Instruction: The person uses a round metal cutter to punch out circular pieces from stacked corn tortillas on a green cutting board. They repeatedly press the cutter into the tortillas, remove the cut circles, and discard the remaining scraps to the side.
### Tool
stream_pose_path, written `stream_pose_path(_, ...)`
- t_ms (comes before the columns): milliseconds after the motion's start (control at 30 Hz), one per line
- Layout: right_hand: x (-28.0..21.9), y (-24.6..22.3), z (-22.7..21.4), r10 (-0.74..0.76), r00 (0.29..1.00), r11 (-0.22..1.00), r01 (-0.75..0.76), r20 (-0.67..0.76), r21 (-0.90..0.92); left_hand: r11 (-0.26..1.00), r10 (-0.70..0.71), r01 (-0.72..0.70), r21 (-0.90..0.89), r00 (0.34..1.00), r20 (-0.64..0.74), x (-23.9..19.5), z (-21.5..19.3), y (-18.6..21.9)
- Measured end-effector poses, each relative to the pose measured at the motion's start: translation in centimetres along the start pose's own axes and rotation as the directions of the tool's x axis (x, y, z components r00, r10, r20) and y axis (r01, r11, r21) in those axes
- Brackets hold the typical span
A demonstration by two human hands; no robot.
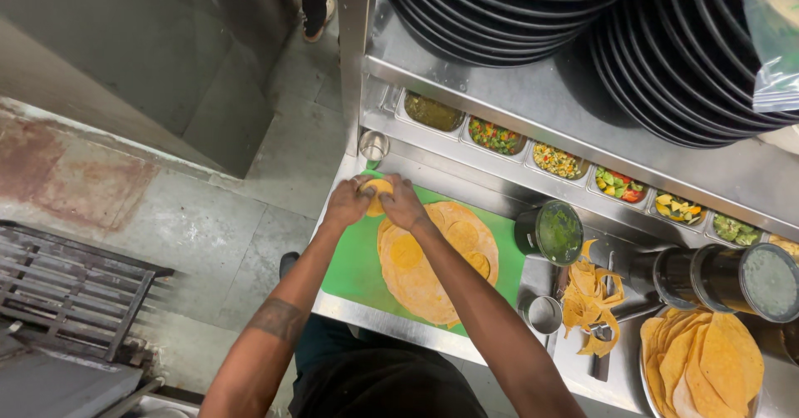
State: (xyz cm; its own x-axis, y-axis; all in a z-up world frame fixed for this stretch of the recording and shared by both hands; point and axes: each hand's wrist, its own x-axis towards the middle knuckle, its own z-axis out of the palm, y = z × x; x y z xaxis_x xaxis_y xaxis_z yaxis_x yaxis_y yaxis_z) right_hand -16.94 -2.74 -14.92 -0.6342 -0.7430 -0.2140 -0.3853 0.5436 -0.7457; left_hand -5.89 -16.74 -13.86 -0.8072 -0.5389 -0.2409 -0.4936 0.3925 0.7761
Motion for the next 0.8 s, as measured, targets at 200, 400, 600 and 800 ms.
stream_pose_path(200,-0.5,-2.2,-1.4,-0.028,0.999,0.986,0.032,0.022,-0.161,0.991,0.009,0.005,0.132,0.995,-0.104,0.9,1.7,-1.7)
stream_pose_path(400,-3.7,-7.6,-4.8,-0.192,0.970,0.949,0.222,0.150,-0.222,0.912,-0.243,0.112,-0.395,0.923,-0.299,-4.6,1.6,-0.8)
stream_pose_path(600,-2.6,-11.2,-2.6,-0.067,0.963,0.836,0.198,0.262,-0.513,0.653,-0.473,0.260,-0.711,0.873,-0.115,-7.6,0.7,3.0)
stream_pose_path(800,-1.4,-10.4,-1.4,-0.098,0.955,0.802,0.243,0.281,-0.545,0.408,-0.451,0.168,-0.897,0.892,-0.038,-7.5,0.3,3.3)
